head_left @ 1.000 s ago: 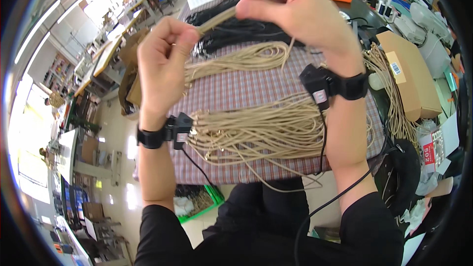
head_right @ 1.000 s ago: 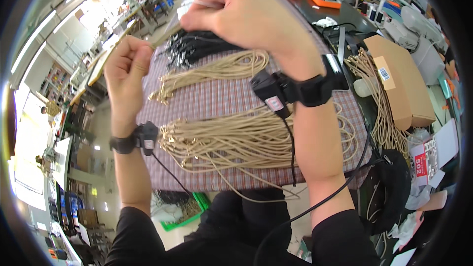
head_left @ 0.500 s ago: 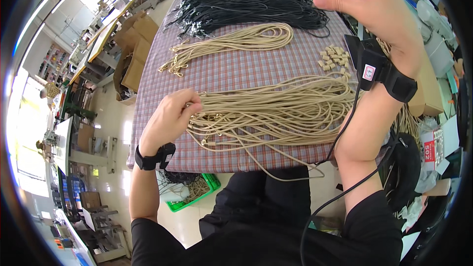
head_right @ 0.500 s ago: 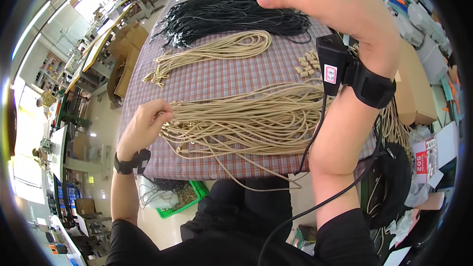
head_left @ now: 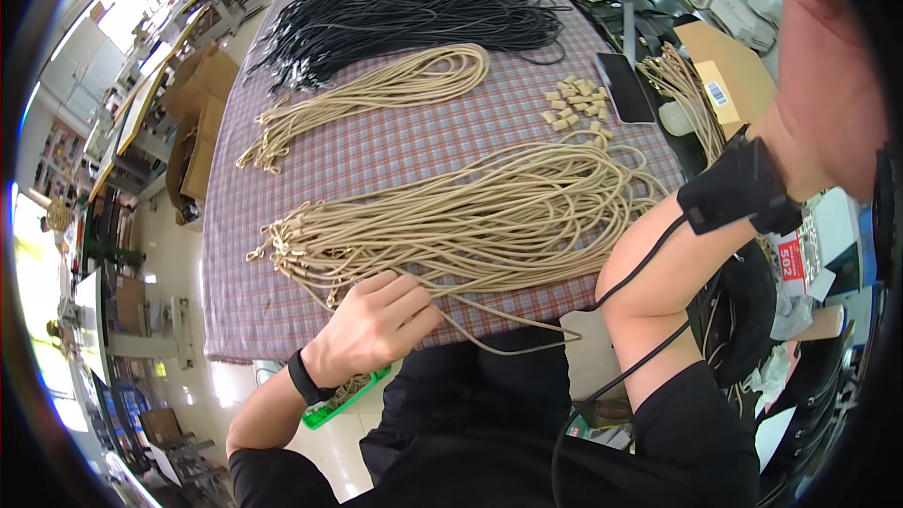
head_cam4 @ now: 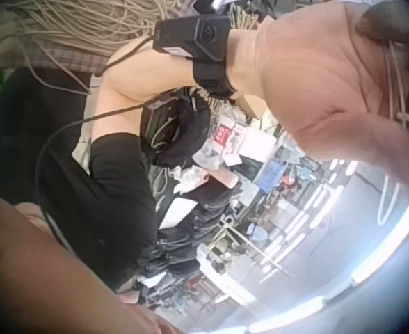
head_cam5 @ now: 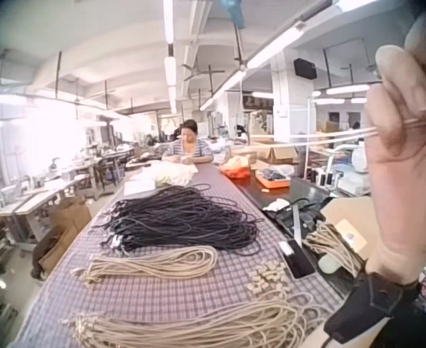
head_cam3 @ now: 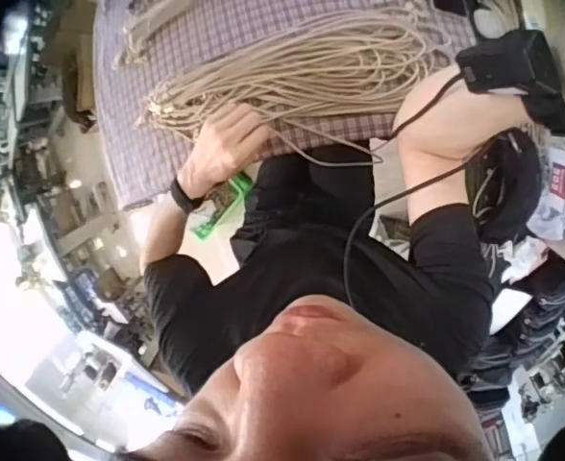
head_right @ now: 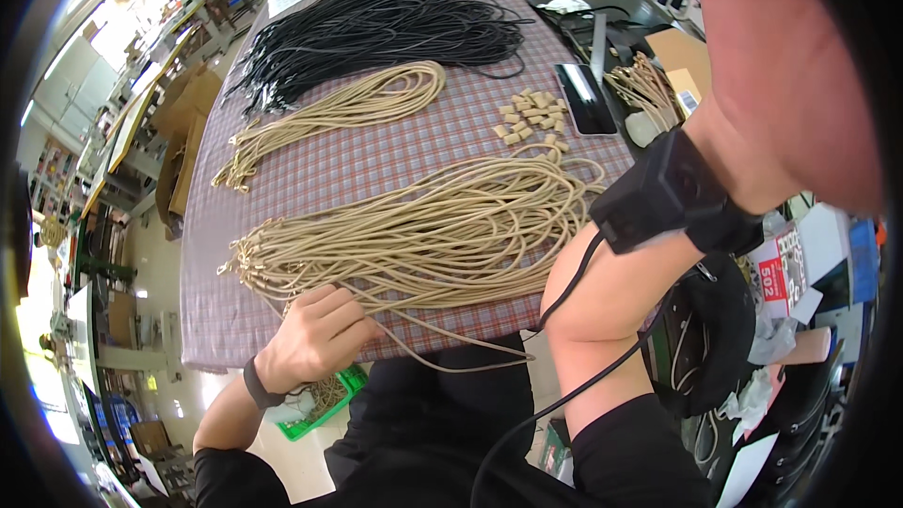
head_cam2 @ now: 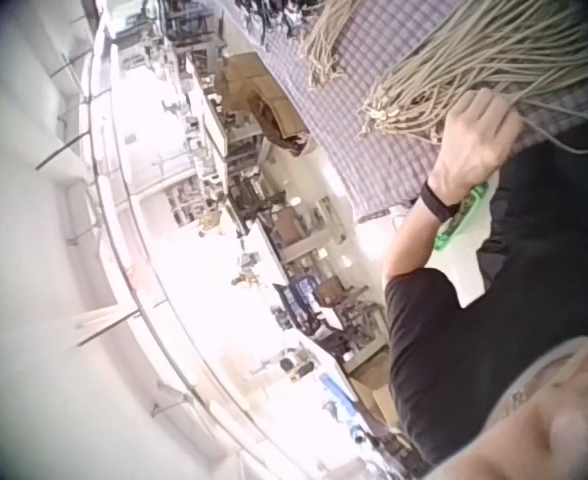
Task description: The person sits at a workbench in a factory and assembles beige cords by hand. They pick up a cord, thread a white plastic tie through a small wooden bead, and secure the tie around the cord. The person repeats this process for multiple cords, placing the finished items on the table.
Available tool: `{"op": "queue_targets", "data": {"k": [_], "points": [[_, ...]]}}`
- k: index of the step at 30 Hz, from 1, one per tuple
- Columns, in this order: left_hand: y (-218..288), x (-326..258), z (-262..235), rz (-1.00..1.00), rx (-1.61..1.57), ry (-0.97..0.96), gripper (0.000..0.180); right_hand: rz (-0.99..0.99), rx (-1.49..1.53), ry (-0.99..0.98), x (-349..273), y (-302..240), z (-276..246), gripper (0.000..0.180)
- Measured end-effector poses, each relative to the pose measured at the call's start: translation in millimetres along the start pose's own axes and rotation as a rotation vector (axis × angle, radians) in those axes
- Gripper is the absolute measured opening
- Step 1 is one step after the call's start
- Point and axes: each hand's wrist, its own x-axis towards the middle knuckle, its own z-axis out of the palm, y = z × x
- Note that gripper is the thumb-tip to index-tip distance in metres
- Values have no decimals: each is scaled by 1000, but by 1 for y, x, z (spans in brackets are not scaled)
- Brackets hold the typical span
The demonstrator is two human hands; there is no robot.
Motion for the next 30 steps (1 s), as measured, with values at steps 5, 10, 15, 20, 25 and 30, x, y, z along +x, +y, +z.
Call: {"op": "queue_targets", "data": {"k": [5, 10, 15, 20, 25, 30], "points": [[-12, 33, 0, -46, 162, 9, 28, -41, 122, 192, -26, -10, -47, 30], [-49, 58, -8, -83, 26, 26, 33, -35, 151, 401, -66, 0, -88, 29], [-39, 68, -13, 18, -235, -165, 45, -21, 146, 551, -96, 1, -121, 29], [-34, 65, 1, 64, -225, -196, 43, -20, 134, 633, -119, -19, -146, 28], [-34, 70, -14, 38, -317, -202, 48, -20, 90, 680, -129, -28, -165, 27], [-13, 49, -21, -45, -183, -303, 55, -61, 78, 723, -140, -45, -171, 27]]}}
